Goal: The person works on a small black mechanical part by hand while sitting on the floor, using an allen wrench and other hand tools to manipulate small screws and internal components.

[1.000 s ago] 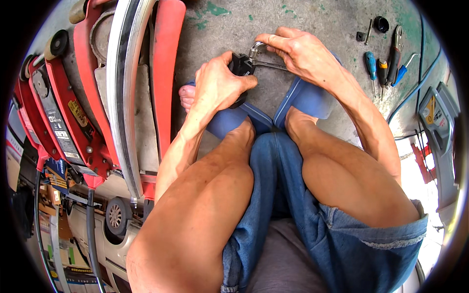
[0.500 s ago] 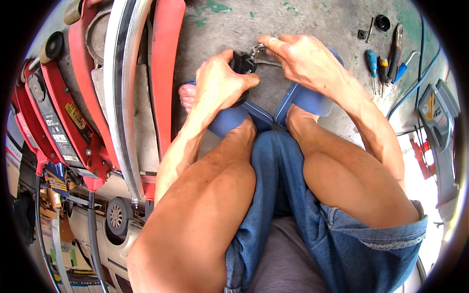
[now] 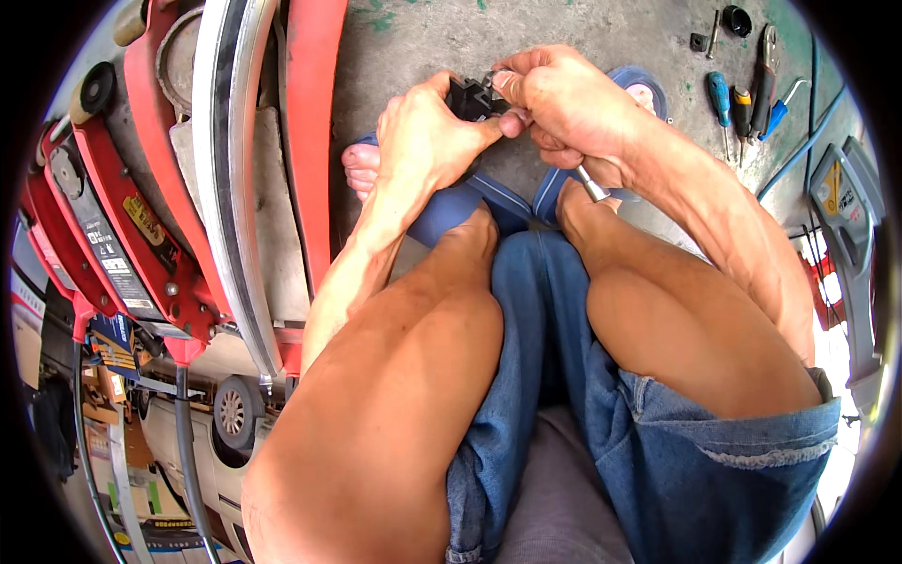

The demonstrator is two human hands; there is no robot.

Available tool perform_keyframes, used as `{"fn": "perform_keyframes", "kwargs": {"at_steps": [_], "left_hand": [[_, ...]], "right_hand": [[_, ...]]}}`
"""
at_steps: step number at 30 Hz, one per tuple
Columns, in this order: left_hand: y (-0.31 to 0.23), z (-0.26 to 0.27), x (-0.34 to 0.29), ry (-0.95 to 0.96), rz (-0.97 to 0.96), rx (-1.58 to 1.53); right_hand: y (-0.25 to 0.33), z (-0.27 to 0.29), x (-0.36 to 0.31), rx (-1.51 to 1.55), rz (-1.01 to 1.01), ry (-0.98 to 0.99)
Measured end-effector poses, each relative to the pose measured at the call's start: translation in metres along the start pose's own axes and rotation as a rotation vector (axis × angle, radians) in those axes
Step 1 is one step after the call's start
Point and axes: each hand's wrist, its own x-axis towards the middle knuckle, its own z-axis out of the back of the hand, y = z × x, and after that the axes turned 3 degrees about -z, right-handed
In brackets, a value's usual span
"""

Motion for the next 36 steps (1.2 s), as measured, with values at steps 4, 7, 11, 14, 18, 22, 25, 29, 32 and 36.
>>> {"fn": "perform_keyframes", "kwargs": {"at_steps": [4, 7, 11, 14, 18, 22, 25, 29, 32, 36], "left_hand": [[-0.003, -0.005, -0.001, -0.061, -0.003, 0.054], [0.005, -0.001, -0.002, -0.042, 0.0, 0.034], [-0.004, -0.006, -0.006, -0.121, 0.0, 0.016], [-0.004, -0.005, -0.003, -0.047, 0.067, 0.027], [0.003, -0.004, -0.005, -0.081, 0.056, -0.014], [-0.001, -0.007, -0.003, -0.075, 0.03, -0.062], [0.0, -0.004, -0.005, -0.064, 0.054, -0.074], [0.0, -0.004, -0.003, -0.04, 0.077, -0.077], [0.0, -0.002, -0.003, -0.021, 0.089, -0.092], [0.005, 0.0, -0.001, 0.004, 0.092, -0.125]], "right_hand": [[-0.005, -0.017, 0.001, 0.159, -0.001, -0.078], [-0.002, -0.028, -0.001, 0.22, 0.024, -0.072], [-0.001, -0.01, 0.006, 0.087, 0.012, -0.006], [0.009, 0.002, 0.002, 0.027, 0.154, -0.042], [0.032, 0.025, -0.005, -0.458, 0.371, -0.081], [-0.009, 0.066, 0.044, -1.077, 0.851, -0.192], [-0.018, 0.061, 0.052, -0.972, 0.829, -0.037], [-0.032, 0.059, 0.058, -1.023, 0.848, -0.134], [-0.03, 0.056, 0.058, -1.012, 0.989, -0.157], [-0.024, 0.047, 0.047, -1.045, 0.835, -0.132]]}}
